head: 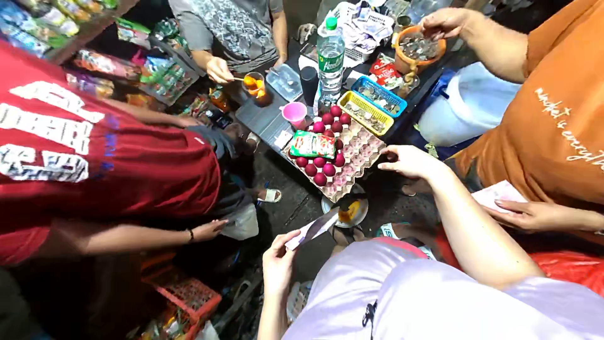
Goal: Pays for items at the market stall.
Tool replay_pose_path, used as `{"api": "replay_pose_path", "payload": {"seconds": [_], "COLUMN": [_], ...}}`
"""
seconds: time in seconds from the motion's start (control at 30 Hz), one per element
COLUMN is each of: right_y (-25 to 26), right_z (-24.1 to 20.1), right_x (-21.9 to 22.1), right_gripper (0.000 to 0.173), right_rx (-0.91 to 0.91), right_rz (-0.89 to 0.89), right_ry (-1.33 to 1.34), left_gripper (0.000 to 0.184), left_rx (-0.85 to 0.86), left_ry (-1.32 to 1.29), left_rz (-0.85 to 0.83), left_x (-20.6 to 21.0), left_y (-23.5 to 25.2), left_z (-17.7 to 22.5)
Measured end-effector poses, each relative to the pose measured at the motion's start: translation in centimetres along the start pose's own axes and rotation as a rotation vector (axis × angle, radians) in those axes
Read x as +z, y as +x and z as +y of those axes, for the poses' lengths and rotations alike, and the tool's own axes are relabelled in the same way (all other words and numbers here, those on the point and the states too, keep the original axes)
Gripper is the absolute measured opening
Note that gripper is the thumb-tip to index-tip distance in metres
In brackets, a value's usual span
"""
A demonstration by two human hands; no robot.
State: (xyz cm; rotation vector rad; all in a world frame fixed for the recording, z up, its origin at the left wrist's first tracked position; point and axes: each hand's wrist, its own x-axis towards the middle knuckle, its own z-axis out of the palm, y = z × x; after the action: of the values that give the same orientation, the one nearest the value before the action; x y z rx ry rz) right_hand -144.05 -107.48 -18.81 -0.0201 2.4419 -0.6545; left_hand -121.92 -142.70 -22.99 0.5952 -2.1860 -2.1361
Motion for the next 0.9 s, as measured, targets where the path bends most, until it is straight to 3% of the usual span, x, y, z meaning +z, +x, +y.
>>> {"api": "replay_pose_path", "payload": {"seconds": [0.2,0.5,0.63,0.77,0.9], "right_y": [-0.6,5.1,9.6,14.5,17.6], "right_z": [-0.1,1.7,2.5,4.6,5.7], "right_x": [-1.3,-3.3,-6.5,-10.7,-16.2], "right_gripper": [0.056,0.05,0.052,0.053,0.039], "right_rx": [0.095,0.077,0.058,0.06,0.186], "right_rz": [-0.053,0.045,0.055,0.175,0.34], "right_ry": [0.04,0.049,0.065,0.089,0.125], "left_gripper": [0.023,0.022,0.024,0.026,0.028], "left_rx": [0.07,0.015,0.0,-0.026,-0.097], "left_ry": [0.051,0.057,0.045,0.08,0.072], "left_rz": [-0.039,-0.048,0.027,0.127,0.178], "left_x": [-1.3,0.2,2.0,4.4,8.1], "left_y": [6.5,9.0,8.6,7.7,6.7], "left_z": [2.6,2.2,2.3,2.6,3.1]}}
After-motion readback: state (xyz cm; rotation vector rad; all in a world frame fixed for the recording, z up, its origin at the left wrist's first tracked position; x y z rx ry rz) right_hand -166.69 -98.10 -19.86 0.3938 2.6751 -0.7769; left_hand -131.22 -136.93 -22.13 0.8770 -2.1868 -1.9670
